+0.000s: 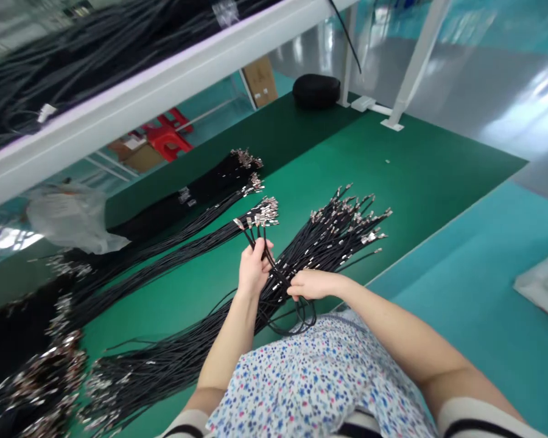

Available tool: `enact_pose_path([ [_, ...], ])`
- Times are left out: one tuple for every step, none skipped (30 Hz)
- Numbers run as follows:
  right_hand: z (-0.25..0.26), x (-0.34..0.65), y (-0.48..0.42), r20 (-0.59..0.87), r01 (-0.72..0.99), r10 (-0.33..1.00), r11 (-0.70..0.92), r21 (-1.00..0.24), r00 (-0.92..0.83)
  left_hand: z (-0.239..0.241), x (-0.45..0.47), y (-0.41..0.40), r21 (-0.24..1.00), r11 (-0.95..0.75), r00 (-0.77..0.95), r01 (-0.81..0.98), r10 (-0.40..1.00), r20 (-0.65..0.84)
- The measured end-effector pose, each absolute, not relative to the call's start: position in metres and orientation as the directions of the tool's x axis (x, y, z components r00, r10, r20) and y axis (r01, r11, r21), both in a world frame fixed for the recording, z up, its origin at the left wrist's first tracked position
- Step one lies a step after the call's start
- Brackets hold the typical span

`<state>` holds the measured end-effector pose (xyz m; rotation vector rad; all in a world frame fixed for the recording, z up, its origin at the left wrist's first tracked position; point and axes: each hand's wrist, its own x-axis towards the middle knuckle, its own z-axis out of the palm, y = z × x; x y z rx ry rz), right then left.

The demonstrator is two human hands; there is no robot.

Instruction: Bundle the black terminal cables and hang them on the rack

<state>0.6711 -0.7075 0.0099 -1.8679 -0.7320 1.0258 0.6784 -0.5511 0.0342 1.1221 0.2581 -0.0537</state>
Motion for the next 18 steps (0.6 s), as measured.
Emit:
enact_pose_path([
  [0.009,0.669,-0.709,-0.379,0.009,0.788,-0.438,-0.899,0.485,0.037,0.676,-0.552,0.893,0.416,0.977,0.173,0.045,-0.21],
  [0.006,0.666,-0.71,-0.392,-0.082,0.785,-0.404,-0.911,0.48,0.04,0.673,-0.552,0.902,0.394,0.982,0.175,-0.003,-0.189],
  [0.003,0.664,-0.711,-0.398,-0.172,0.782,-0.361,-0.917,0.48,0.043,0.671,-0.553,0.912,0.371,0.984,0.175,-0.045,-0.17],
  [-0.001,0.662,-0.712,-0.395,-0.244,0.781,-0.314,-0.918,0.483,0.046,0.668,-0.553,0.923,0.347,0.986,0.167,-0.068,-0.153],
  [-0.005,0.661,-0.713,-0.385,-0.29,0.778,-0.27,-0.918,0.496,0.049,0.665,-0.552,0.936,0.318,0.988,0.151,-0.068,-0.136],
  [-0.009,0.659,-0.713,-0.371,-0.312,0.774,-0.234,-0.921,0.513,0.051,0.663,-0.551,0.951,0.283,0.992,0.125,-0.043,-0.117],
  [-0.014,0.657,-0.714,-0.354,-0.32,0.77,-0.205,-0.925,0.531,0.052,0.66,-0.55,0.967,0.237,0.996,0.091,0.002,-0.094],
  [-0.019,0.654,-0.716,-0.339,-0.328,0.761,-0.175,-0.928,0.552,0.054,0.657,-0.547,0.981,0.187,0.996,0.054,0.053,-0.065],
  [-0.024,0.652,-0.718,-0.326,-0.341,0.744,-0.14,-0.929,0.584,0.056,0.655,-0.544,0.989,0.148,0.994,0.019,0.101,-0.034],
  [-0.029,0.651,-0.72,-0.32,-0.36,0.712,-0.1,-0.928,0.625,0.057,0.652,-0.539,0.991,0.134,0.991,-0.011,0.135,-0.007],
  [-0.034,0.65,-0.723,-0.326,-0.383,0.66,-0.062,-0.922,0.677,0.059,0.65,-0.534,0.988,0.154,0.989,-0.027,0.15,0.004],
  [-0.04,0.651,-0.726,-0.348,-0.406,0.583,-0.034,-0.913,0.734,0.061,0.648,-0.528,0.977,0.211,0.989,-0.026,0.147,-0.006],
  [-0.044,0.654,-0.729,-0.38,-0.42,0.483,-0.027,-0.907,0.789,0.062,0.646,-0.522,0.956,0.293,0.991,-0.004,0.129,-0.035],
  [-0.048,0.66,-0.732,-0.413,-0.422,0.37,-0.06,-0.904,0.832,0.062,0.645,-0.517,0.923,0.382,0.992,0.035,0.099,-0.078],
  [-0.051,0.669,-0.733,-0.438,-0.42,0.261,-0.127,-0.899,0.86,0.061,0.644,-0.514,0.883,0.461,0.99,0.085,0.064,-0.129],
  [-0.053,0.68,-0.733,-0.45,-0.414,0.17,-0.208,-0.886,0.877,0.059,0.644,-0.511,0.843,0.52,0.983,0.137,0.032,-0.18],
  [-0.055,0.694,-0.731,-0.451,-0.407,0.105,-0.288,-0.867,0.887,0.055,0.644,-0.511,0.809,0.561,0.975,0.178,0.013,-0.223],
  [-0.055,0.708,-0.728,-0.446,-0.397,0.066,-0.357,-0.846,0.892,0.051,0.645,-0.513,0.786,0.585,0.967,0.199,0.014,-0.255],
])
